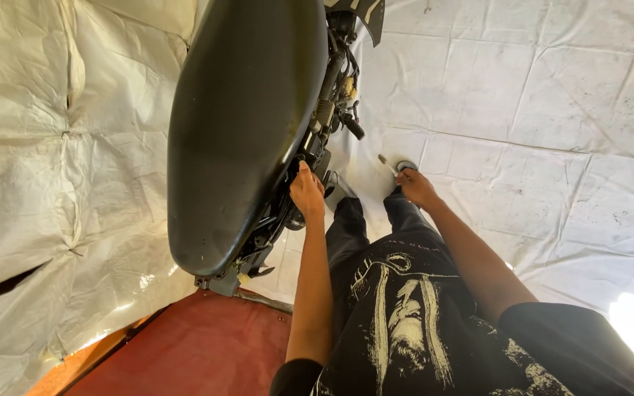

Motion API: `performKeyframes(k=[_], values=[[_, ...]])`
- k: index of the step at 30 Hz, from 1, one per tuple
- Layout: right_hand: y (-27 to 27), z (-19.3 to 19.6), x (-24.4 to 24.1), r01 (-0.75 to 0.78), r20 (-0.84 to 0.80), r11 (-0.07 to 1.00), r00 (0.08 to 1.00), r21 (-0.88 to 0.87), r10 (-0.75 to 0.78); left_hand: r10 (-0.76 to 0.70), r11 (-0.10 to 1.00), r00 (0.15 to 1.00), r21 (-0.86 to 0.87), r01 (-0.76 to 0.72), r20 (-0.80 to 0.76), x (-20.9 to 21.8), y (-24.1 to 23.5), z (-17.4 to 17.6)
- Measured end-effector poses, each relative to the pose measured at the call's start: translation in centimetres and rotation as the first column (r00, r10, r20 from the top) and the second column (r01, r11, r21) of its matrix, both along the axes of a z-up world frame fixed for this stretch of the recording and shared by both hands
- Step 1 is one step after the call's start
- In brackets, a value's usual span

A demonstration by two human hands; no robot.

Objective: The person uses a wrench to tighten bolts on the rear section of a motorcycle, specifically around the seat and frame area. They hold a small bottle in their left hand while working with the wrench in their right hand, moving around the bike to access different fasteners.

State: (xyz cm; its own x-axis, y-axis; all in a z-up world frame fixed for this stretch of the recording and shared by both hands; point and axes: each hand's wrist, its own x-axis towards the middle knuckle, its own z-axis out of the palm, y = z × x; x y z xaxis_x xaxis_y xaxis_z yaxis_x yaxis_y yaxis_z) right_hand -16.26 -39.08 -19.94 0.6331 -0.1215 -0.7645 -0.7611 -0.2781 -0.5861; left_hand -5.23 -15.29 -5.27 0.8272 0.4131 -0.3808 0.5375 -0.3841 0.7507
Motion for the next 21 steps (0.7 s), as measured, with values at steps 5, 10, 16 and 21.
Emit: performKeyframes(k=[5, 10, 16, 21], values=[[3.9, 1.5, 3.5, -0.078, 0.071, 0.991, 0.994, -0.110, 0.086, -0.298, 0.910, 0.926, -0.225, 0.350, 0.232, 3.7, 2.3, 6.4], [7.5, 8.6, 11.3, -0.086, 0.250, 0.977, 0.959, -0.194, 0.134, -0.227, 0.811, 0.939, -0.484, 0.330, 0.259, 9.9, 7.6, 6.5], [9.0, 2.0, 17.7, -0.273, 0.297, 0.828, 0.841, -0.490, 0.453, -0.386, 0.813, 0.892, -0.370, 0.449, 0.235, 12.1, 8.0, 3.4], [8.4, 0.9, 19.0, -0.335, 0.241, 0.788, 0.826, -0.516, 0.509, -0.306, 0.911, 0.914, -0.198, 0.363, 0.268, 11.5, 5.6, 6.7]])
